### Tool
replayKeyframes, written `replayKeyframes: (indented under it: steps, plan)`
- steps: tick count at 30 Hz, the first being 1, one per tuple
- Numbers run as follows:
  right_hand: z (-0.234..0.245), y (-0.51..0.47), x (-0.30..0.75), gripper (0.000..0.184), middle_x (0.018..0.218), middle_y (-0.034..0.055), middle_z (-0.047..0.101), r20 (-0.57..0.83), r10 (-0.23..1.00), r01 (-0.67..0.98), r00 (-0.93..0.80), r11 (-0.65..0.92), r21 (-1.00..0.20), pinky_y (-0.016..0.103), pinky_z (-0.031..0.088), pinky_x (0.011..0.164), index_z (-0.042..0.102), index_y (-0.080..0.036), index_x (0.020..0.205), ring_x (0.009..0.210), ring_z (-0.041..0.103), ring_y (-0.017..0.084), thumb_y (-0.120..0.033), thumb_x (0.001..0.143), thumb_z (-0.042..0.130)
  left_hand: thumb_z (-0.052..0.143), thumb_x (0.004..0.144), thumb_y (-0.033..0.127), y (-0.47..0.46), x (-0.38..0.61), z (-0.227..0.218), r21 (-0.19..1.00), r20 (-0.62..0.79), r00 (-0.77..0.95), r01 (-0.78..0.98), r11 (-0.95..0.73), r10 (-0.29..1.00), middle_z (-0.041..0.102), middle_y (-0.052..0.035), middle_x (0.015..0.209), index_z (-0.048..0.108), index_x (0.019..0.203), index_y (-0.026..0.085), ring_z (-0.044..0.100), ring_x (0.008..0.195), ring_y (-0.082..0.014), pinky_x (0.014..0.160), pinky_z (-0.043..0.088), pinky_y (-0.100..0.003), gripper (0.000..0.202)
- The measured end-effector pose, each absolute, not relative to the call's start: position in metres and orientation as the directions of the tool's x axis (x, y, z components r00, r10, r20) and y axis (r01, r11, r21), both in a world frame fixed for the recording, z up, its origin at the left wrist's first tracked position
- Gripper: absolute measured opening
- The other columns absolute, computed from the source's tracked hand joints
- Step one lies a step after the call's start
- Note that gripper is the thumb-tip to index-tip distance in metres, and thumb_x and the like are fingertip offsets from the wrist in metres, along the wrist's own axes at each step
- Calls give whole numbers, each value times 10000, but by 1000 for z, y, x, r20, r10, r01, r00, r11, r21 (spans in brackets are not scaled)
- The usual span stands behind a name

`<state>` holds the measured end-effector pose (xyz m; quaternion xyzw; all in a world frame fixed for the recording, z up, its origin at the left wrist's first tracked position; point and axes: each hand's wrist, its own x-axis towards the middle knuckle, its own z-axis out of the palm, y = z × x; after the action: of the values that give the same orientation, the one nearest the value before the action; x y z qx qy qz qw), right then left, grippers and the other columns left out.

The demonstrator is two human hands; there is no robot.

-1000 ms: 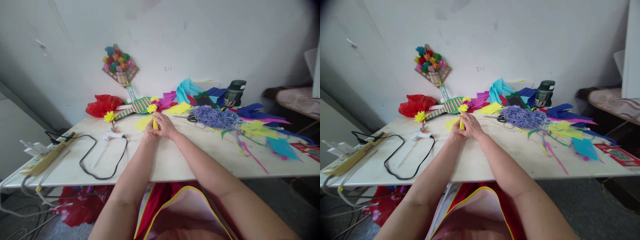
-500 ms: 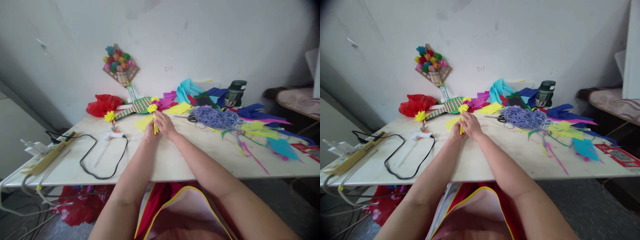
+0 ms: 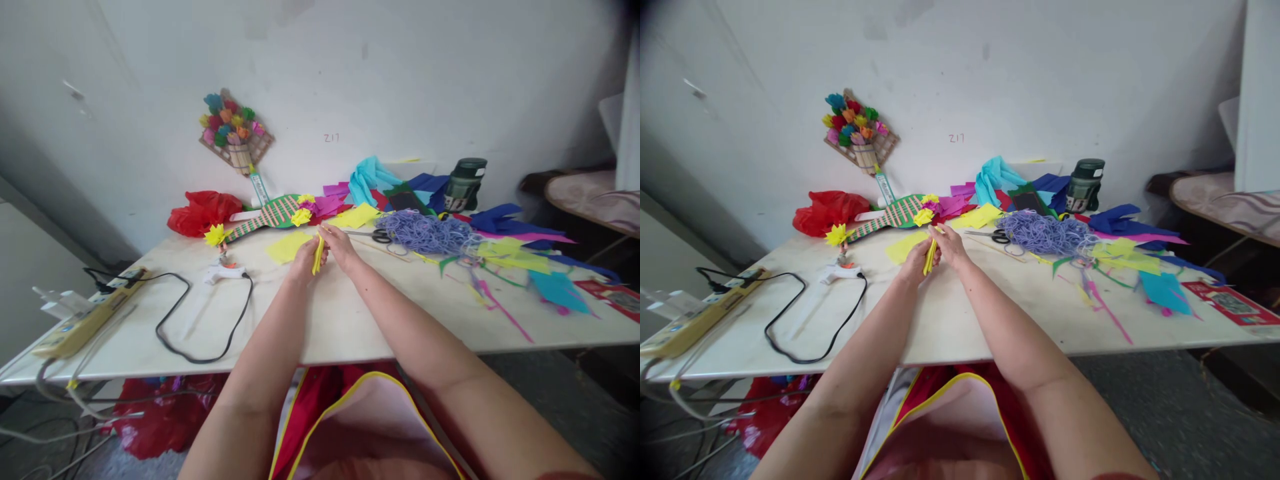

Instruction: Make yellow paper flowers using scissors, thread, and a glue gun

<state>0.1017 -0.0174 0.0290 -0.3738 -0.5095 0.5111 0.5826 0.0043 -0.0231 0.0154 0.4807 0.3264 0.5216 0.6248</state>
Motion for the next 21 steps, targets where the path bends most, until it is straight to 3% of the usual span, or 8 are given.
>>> replayKeyframes:
  steps: [3, 6, 16, 21]
  plan:
    - [24, -13, 102, 324, 369, -42, 484, 158, 987, -149, -30, 152, -977, 229, 380, 321, 552, -158, 702, 302, 455, 115, -474, 701, 619, 536, 745, 493, -21, 5, 12, 964, 134, 244, -259, -69, 960, 445, 21, 445, 505, 649, 149, 375, 357, -62, 372, 281, -203, 358]
    - [19, -7, 104, 323, 339, -23, 476, 152, 988, -82, -9, 151, -985, 236, 390, 325, 504, -173, 555, 301, 466, 124, -432, 712, 615, 554, 726, 525, -19, 6, 9, 972, 162, 231, -204, -115, 959, 440, 25, 446, 502, 648, 152, 369, 355, -59, 373, 278, -207, 384]
    - [14, -4, 104, 337, 340, -62, 398, 268, 940, 66, 212, 260, -963, 196, 332, 382, 452, -191, 455, 353, 409, 79, -379, 699, 587, 461, 749, 615, -23, 12, 9, 986, 153, 123, -90, -142, 981, 429, 41, 431, 474, 660, 166, 372, 329, -63, 369, 316, -210, 459]
    - [17, -6, 107, 281, 367, -64, 405, 216, 950, -15, 226, 225, -974, 201, 337, 394, 485, -195, 496, 391, 423, 89, -367, 702, 567, 588, 688, 563, -24, 13, 11, 978, 164, 196, -162, -133, 967, 486, 39, 497, 480, 728, 164, 419, 365, -60, 393, 354, -201, 415]
